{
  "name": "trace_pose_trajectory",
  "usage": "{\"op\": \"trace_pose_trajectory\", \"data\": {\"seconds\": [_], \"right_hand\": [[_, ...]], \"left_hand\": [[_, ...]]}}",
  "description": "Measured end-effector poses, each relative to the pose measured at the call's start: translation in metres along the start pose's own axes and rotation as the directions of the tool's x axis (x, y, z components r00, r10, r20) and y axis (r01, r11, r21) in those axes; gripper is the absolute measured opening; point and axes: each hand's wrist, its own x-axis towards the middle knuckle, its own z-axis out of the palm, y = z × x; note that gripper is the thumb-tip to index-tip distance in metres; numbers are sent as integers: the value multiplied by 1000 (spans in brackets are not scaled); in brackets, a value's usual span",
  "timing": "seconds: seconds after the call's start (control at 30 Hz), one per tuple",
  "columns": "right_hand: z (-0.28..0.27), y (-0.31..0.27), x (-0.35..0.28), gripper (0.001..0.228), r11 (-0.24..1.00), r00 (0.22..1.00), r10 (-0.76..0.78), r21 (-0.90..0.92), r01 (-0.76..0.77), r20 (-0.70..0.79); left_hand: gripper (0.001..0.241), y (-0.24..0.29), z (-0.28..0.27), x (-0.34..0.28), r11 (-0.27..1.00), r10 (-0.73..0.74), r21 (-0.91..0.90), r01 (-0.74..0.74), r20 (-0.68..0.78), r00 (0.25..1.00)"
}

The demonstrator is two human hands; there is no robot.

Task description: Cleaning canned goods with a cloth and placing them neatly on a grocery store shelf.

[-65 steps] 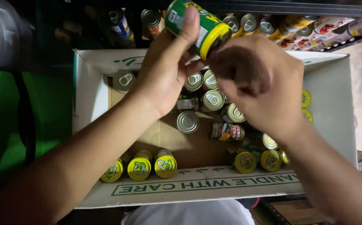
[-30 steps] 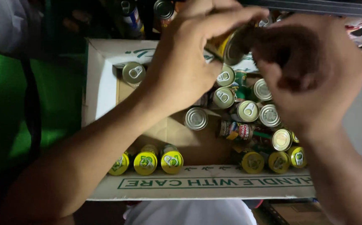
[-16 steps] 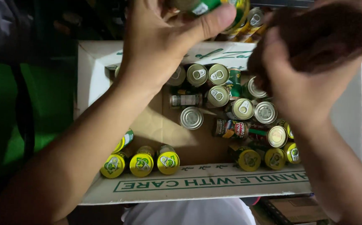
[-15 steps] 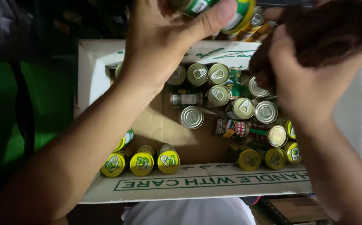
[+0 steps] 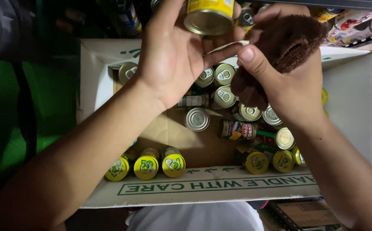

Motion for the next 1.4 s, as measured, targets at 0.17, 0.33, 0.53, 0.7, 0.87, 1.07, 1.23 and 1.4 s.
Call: {"op": "trace_pose_trajectory", "data": {"seconds": [0.17, 0.33, 0.53, 0.7, 0.87, 1.07, 1.23, 1.4], "right_hand": [[0, -2, 0, 36, 1000, 999, -26, 12, 26, -25], [0, -2, -1, 46, 998, 999, -42, -36, 43, 12], [3, -4, 3, 51, 998, 999, -32, -48, 33, 10], [-1, -5, 8, 41, 965, 982, 186, 182, -189, 36], [-1, -2, 7, 62, 983, 991, 132, 125, -135, 34], [-8, -1, 12, 51, 989, 991, 120, 83, -125, 56], [-12, -6, 13, 46, 977, 978, 202, 56, -205, 57], [-17, 2, 12, 55, 965, 977, 182, -169, -199, -112]], "left_hand": [[56, -5, -7, 3, 981, 63, 190, -47, -77, 995], [56, -9, 10, -3, 855, 253, 481, -195, -59, 966], [76, -21, -1, 2, 898, 130, 421, -123, 13, 991], [36, -24, -10, 5, 657, 278, 702, -276, 115, 954], [44, -18, -9, -1, 533, 316, 788, -308, 153, 936], [32, -13, -1, 6, 413, 333, 802, -431, 307, 891], [30, -10, 7, 6, 368, 344, 807, -461, 343, 874], [30, -6, 17, 7, 279, 321, 866, -415, 323, 890]]}}
